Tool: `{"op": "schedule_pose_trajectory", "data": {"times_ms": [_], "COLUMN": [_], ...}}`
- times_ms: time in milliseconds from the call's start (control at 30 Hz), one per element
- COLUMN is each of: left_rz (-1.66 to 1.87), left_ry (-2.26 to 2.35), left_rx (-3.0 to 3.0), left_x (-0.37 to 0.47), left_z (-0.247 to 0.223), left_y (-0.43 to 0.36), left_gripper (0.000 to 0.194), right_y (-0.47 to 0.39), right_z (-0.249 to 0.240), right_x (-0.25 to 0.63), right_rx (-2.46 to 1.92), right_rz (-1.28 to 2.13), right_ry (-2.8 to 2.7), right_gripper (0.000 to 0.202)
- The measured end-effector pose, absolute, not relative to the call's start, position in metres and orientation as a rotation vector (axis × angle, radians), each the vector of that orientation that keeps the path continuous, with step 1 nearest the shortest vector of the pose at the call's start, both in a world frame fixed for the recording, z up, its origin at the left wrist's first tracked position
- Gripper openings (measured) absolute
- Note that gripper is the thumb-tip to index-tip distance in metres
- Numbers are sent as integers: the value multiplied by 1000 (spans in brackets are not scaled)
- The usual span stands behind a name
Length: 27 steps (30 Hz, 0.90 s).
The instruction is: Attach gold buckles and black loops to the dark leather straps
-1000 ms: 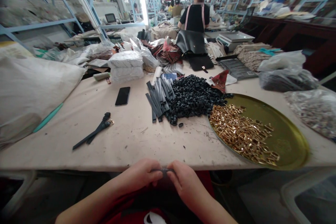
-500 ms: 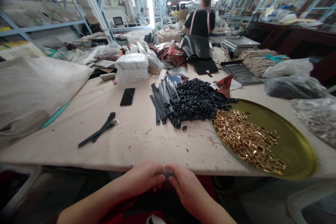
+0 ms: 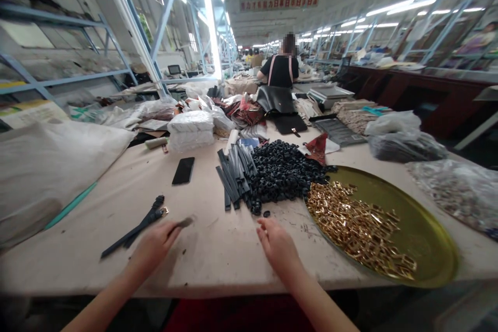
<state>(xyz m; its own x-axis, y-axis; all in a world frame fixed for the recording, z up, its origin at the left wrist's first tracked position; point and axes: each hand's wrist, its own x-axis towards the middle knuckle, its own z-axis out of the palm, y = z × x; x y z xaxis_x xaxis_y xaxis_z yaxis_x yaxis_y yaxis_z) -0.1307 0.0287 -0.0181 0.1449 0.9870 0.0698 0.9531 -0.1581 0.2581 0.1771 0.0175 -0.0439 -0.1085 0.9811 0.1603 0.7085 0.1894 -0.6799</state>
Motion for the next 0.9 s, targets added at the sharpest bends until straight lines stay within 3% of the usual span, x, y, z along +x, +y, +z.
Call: {"op": "schedule_pose_trajectory", "data": {"times_ms": [133,267,500,900], "left_rz": [495,371,256,35], "left_ry": [2244,1874,1767,1587], "left_rx": [2368,2489,2522,2481], "left_x": [-153,-91,-18,-45], "left_z": [-25,-26,-27,-22], "left_y": [48,73,137,100], "left_gripper": [35,26,26,7], "right_y": [39,37,30,30], "right_z": [-60,-76,-85,-81], "right_x": [196,187,188,186], "right_rx": [-1632,-1605,-1547,-1579], "right_rz": [477,490,556,510], "right_ry": [-1808,-1787,-1708,-1667], "right_gripper": [22,21,23,23]}}
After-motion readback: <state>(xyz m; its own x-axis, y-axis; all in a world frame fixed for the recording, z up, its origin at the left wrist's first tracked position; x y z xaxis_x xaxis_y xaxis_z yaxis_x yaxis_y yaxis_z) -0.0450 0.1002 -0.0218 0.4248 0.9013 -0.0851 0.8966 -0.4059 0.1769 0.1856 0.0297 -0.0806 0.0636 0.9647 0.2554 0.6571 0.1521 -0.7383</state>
